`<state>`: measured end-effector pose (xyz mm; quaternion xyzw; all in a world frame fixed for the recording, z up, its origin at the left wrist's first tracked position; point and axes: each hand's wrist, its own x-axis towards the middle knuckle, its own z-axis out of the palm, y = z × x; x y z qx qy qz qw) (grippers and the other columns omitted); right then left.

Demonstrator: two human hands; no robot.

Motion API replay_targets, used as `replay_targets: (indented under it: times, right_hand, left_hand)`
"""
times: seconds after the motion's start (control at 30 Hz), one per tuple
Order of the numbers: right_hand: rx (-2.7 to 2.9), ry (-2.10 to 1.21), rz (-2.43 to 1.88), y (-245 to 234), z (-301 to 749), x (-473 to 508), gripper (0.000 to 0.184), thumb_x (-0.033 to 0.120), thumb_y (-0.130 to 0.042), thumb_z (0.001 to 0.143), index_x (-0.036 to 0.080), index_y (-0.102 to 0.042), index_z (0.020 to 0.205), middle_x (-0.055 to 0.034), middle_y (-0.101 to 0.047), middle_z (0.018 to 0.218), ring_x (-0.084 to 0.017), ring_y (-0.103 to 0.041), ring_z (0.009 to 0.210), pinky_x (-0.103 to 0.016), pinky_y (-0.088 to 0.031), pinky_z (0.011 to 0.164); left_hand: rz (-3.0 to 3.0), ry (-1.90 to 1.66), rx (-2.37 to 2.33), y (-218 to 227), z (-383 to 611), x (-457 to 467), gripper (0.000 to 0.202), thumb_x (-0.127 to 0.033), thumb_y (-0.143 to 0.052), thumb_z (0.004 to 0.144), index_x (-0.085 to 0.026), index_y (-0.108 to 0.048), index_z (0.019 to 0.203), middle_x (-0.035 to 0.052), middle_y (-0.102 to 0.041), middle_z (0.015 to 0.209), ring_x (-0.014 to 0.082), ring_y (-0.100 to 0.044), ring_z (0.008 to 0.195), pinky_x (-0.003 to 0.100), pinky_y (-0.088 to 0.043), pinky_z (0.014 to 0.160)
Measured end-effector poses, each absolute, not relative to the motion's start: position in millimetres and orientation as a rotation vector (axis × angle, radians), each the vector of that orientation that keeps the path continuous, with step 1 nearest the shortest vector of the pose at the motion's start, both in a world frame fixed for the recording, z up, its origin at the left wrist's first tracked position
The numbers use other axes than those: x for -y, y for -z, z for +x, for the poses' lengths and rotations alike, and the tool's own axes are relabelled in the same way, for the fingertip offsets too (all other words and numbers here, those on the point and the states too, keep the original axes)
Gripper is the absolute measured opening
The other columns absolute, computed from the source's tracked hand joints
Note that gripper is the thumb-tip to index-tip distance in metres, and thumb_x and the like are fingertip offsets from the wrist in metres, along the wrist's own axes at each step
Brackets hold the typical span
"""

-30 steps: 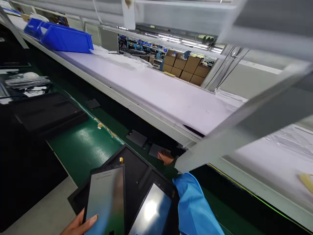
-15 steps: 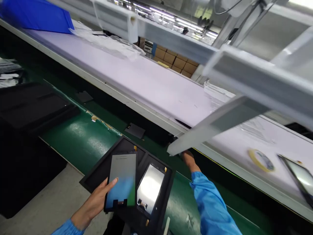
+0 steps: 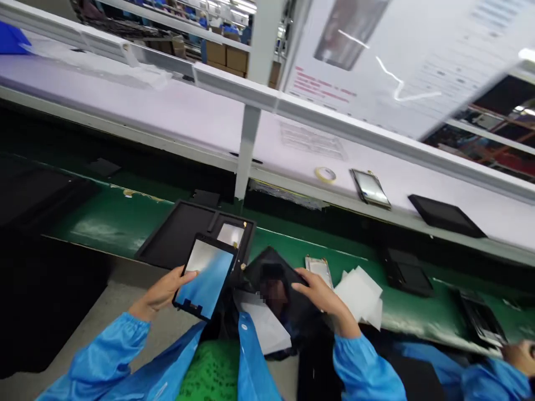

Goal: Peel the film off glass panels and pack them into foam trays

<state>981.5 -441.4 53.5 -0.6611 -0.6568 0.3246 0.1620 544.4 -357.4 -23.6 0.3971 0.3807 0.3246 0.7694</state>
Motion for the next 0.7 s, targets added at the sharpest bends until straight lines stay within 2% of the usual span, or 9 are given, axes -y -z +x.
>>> replay_targets:
  times: [0.07, 0.1, 0.2, 0.27, 0.37, 0.47, 0.53, 0.63, 0.7]
  right_hand:
    - [2.079, -1.122, -1.719, -58.7, 961.0, 435.2, 0.039, 0.037, -0.069, 0.079, 0.023, -0.073, 0.116, -0.0057, -0.077, 0.110, -0.027, -0.071, 0.100, -0.036, -0.054, 0.090]
    - [2.183, -1.199, -1.623, -59.8, 949.6, 430.7, 0.037, 0.031, -0.072, 0.076, 0.023, -0.074, 0.112, -0.0041, -0.078, 0.103, -0.025, -0.072, 0.091, -0.033, -0.054, 0.084]
    - [2.371, -1.398, -1.259, -57.6, 907.8, 415.6, 0.020, 0.019, -0.074, 0.067, 0.022, -0.077, 0.087, 0.0014, -0.076, 0.075, -0.016, -0.063, 0.061, -0.026, -0.049, 0.062]
    - [2.383, -1.498, -1.033, -54.6, 876.9, 403.3, 0.012, 0.017, -0.074, 0.064, 0.022, -0.075, 0.076, 0.0031, -0.074, 0.068, -0.014, -0.059, 0.055, -0.024, -0.047, 0.058]
    - [2.374, -1.626, -0.889, -52.6, 841.6, 380.8, 0.022, 0.019, -0.078, 0.063, 0.021, -0.077, 0.085, 0.0017, -0.076, 0.076, -0.014, -0.064, 0.063, -0.025, -0.050, 0.063]
    - [2.060, -1.702, -1.076, -48.7, 827.7, 362.6, 0.035, 0.037, -0.081, 0.072, 0.020, -0.075, 0.102, -0.0014, -0.077, 0.082, -0.017, -0.069, 0.074, -0.027, -0.053, 0.071]
    - [1.609, -1.643, -1.224, -37.6, 820.5, 359.6, 0.044, 0.054, -0.073, 0.082, 0.022, -0.071, 0.112, -0.0061, -0.078, 0.099, -0.020, -0.071, 0.088, -0.031, -0.055, 0.077]
    - [1.104, -1.612, -1.234, -0.1, 788.4, 364.0, 0.060, 0.070, -0.064, 0.085, 0.027, -0.061, 0.127, -0.0106, -0.069, 0.129, -0.024, -0.069, 0.104, -0.038, -0.057, 0.081]
    - [0.995, -1.714, -1.167, 34.4, 750.8, 359.1, 0.066, 0.072, -0.065, 0.084, 0.031, -0.054, 0.134, -0.0106, -0.065, 0.134, -0.027, -0.069, 0.107, -0.042, -0.058, 0.080]
  left_hand:
    - [1.106, -0.611, -0.808, 4.4, 555.9, 368.5, 0.031, -0.043, -0.083, 0.075, -0.016, -0.077, 0.087, 0.0033, -0.073, 0.073, 0.0225, -0.066, 0.073, 0.031, -0.053, 0.071]
    - [1.221, -0.547, -0.772, -5.4, 563.6, 373.3, 0.029, -0.042, -0.083, 0.075, -0.016, -0.078, 0.086, 0.0010, -0.069, 0.067, 0.0202, -0.061, 0.067, 0.029, -0.050, 0.068]
    - [1.426, -0.303, -0.592, -24.9, 588.0, 387.3, 0.034, -0.041, -0.079, 0.077, -0.017, -0.078, 0.102, -0.0021, -0.066, 0.067, 0.0172, -0.055, 0.063, 0.027, -0.044, 0.065]
    - [1.469, -0.169, -0.505, -23.9, 598.8, 397.2, 0.031, -0.042, -0.078, 0.078, -0.017, -0.078, 0.096, -0.0027, -0.065, 0.067, 0.0156, -0.051, 0.061, 0.026, -0.041, 0.061]
    - [1.414, -0.135, -0.462, -4.7, 598.4, 411.8, 0.027, -0.039, -0.082, 0.073, -0.016, -0.077, 0.088, -0.0031, -0.063, 0.066, 0.0139, -0.051, 0.060, 0.025, -0.040, 0.058]
    - [1.241, -0.332, -0.555, 19.4, 577.7, 421.0, 0.044, -0.034, -0.085, 0.071, -0.018, -0.074, 0.110, 0.0005, -0.072, 0.084, 0.0162, -0.061, 0.070, 0.025, -0.048, 0.066]
    - [1.085, -0.512, -0.638, 32.7, 556.4, 419.2, 0.056, -0.035, -0.084, 0.074, -0.020, -0.067, 0.125, 0.0053, -0.075, 0.104, 0.0202, -0.069, 0.086, 0.028, -0.053, 0.078]
    - [0.879, -0.794, -0.756, 50.9, 521.8, 398.1, 0.074, -0.035, -0.083, 0.076, -0.025, -0.053, 0.144, 0.0098, -0.070, 0.133, 0.0265, -0.067, 0.113, 0.037, -0.050, 0.101]
    - [0.796, -0.926, -0.884, 64.5, 501.7, 371.7, 0.086, -0.036, -0.085, 0.073, -0.025, -0.046, 0.149, 0.0113, -0.070, 0.134, 0.0283, -0.067, 0.116, 0.041, -0.048, 0.105]
